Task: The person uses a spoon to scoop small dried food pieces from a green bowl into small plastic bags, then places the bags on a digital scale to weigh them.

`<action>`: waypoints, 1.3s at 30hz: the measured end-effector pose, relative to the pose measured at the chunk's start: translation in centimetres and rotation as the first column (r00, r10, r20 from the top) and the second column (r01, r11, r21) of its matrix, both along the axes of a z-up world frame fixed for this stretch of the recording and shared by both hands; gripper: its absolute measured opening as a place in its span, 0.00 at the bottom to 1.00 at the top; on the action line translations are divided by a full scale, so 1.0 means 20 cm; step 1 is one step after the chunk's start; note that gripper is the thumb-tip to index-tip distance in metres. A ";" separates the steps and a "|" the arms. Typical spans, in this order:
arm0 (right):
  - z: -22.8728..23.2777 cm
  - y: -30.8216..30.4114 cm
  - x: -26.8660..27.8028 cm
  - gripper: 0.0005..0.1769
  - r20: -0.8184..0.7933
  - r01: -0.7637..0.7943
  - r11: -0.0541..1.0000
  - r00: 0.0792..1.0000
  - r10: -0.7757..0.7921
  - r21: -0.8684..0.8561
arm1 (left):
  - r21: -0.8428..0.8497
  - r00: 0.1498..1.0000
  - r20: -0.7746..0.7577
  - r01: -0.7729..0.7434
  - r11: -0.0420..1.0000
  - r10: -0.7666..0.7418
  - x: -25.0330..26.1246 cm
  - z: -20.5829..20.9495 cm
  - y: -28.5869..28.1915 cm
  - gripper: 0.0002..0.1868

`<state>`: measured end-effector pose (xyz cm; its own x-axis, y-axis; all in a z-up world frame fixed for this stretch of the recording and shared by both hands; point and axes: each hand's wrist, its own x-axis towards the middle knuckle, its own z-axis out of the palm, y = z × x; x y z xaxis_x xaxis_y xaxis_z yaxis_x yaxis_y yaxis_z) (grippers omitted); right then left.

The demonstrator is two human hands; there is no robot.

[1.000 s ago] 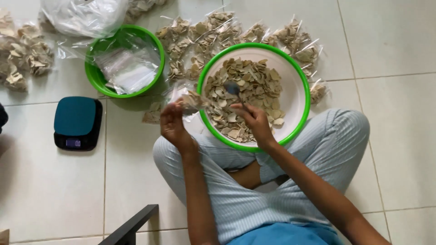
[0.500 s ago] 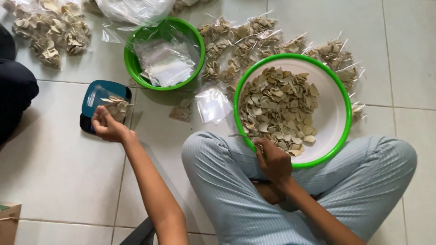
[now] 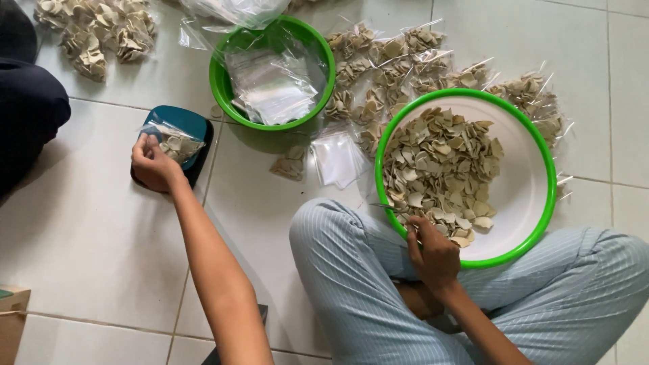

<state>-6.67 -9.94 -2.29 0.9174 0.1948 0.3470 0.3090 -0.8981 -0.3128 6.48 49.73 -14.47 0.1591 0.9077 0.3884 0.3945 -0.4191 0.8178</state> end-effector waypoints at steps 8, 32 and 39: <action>0.01 0.01 0.01 0.04 -0.014 0.003 1.000 1.000 -0.003 0.006 | 0.274 0.996 -0.092 0.015 0.962 0.011 0.06 0.32 -0.26 0.17; 0.00 0.00 0.00 0.03 -0.002 0.013 1.000 1.000 -0.013 -0.020 | -0.146 0.893 -0.451 -0.078 0.986 0.004 0.12 0.28 -0.38 0.53; 0.01 0.00 0.01 0.06 0.012 -0.087 0.996 0.996 0.087 0.012 | -0.377 0.651 -0.744 -0.224 0.899 -0.150 0.19 0.17 -0.21 0.75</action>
